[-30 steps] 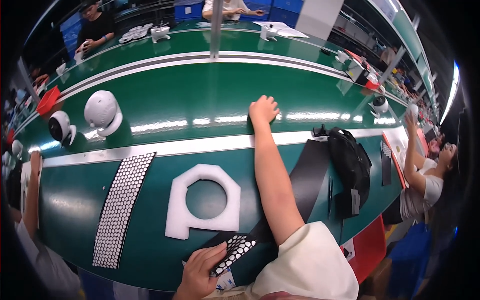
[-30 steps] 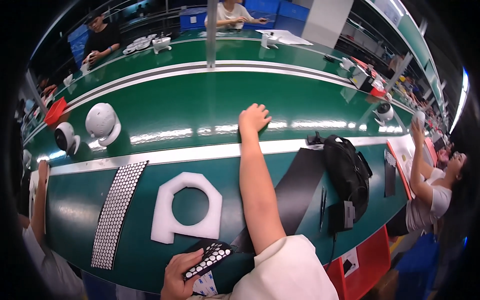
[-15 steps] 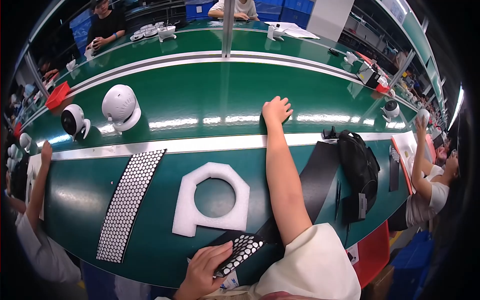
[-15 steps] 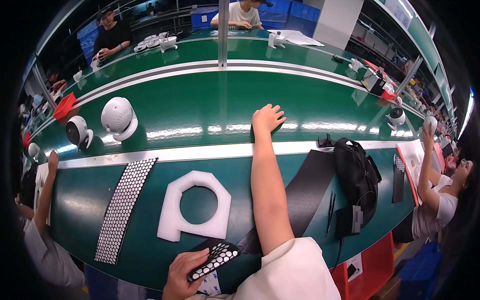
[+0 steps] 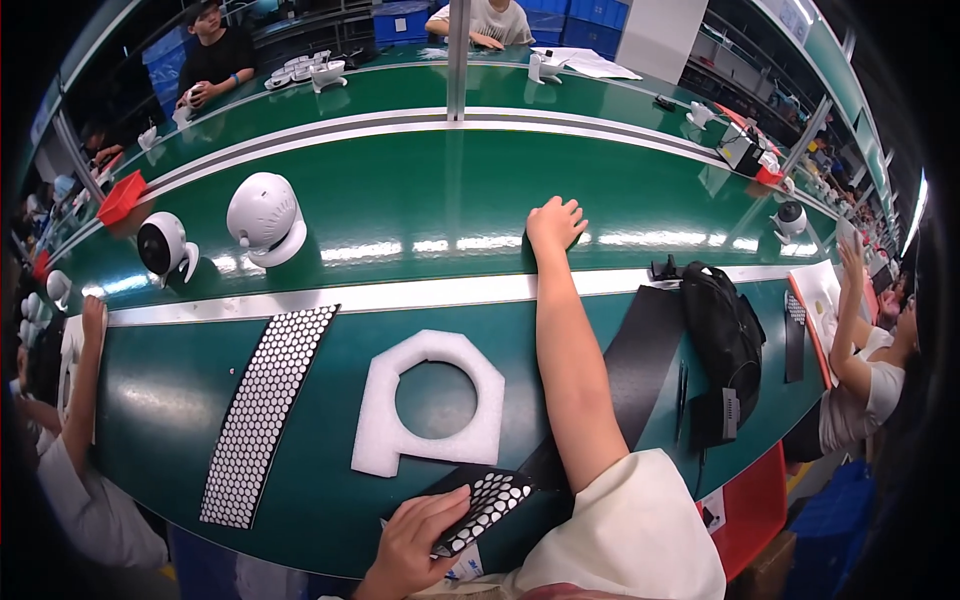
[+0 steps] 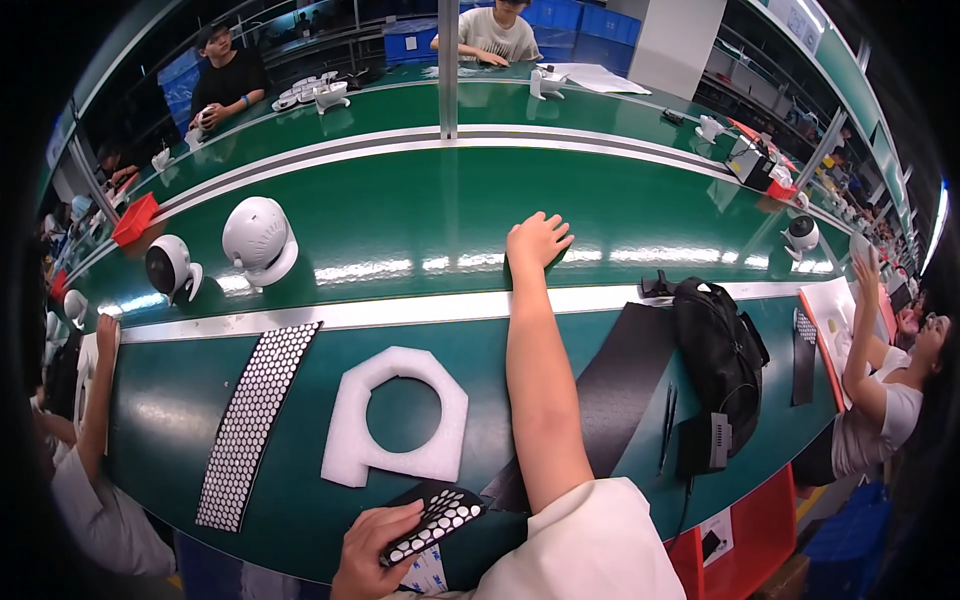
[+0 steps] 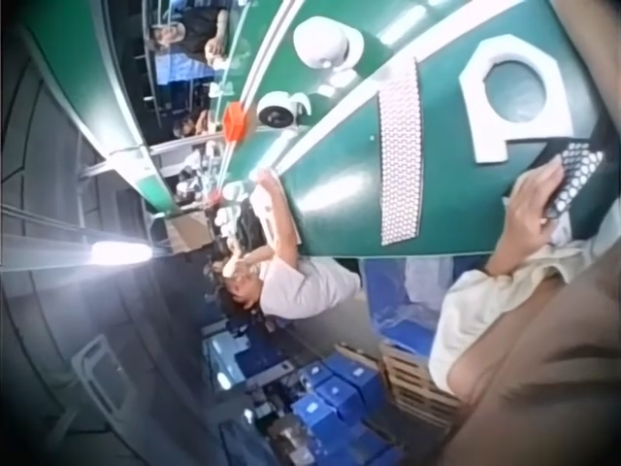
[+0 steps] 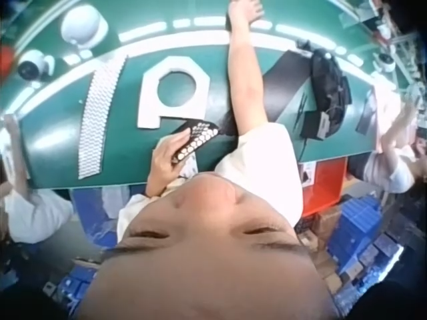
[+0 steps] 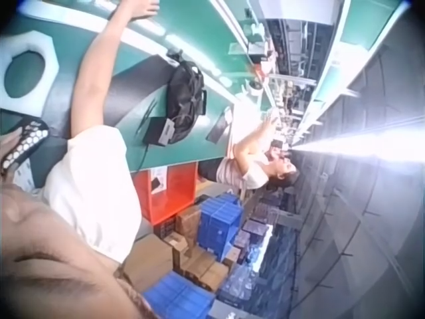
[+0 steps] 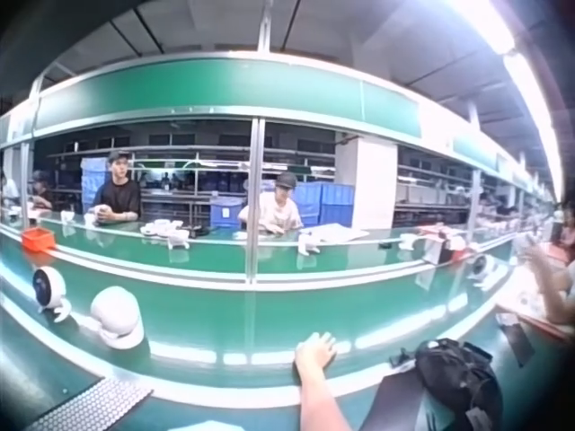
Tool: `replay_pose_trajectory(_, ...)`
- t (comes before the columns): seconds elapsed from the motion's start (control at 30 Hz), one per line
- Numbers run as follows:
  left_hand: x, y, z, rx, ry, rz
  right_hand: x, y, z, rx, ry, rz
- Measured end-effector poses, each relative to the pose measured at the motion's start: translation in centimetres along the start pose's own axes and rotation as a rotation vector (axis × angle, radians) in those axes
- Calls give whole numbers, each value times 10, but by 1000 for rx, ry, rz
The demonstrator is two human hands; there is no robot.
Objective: Assembling small black rubber pads onto the base of white plastic camera mounts on an assembly line.
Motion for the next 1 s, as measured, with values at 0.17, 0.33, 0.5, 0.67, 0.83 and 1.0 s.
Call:
replay_pose_trajectory(0.17, -2, 1, -5, 30, 3, -60, 10, 0, -6, 58, -53, 156)
replay_pose_trajectory(0.33, -5, 0, -8, 50, -4, -113, 23, 0, -7, 132, -160, 414)
replay_pose_trajectory(0.5, -5, -1, -8, 59, 12, -117, 40, 6, -11, 123, -186, 506)
replay_pose_trajectory(0.67, -7, 0, -10, 63, 9, -109, 30, 5, -13, 138, -246, 213)
replay_pose_trajectory(0.83, -11, 6, -13, 75, -23, -107, 18, 1, -7, 70, -169, 180)
replay_pose_trajectory(1.0, -11, 5, -13, 67, -16, -107, 13, 0, -3, 39, -98, 220)
Point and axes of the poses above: each hand's wrist, its own y-axis away from the middle knuckle, its own x-axis out of the back of the hand, z = x × y, the point moved 7 cm from there along -y, towards the middle knuckle, and after that the axes turned 2 degrees about -z, right-handed, at the moved point
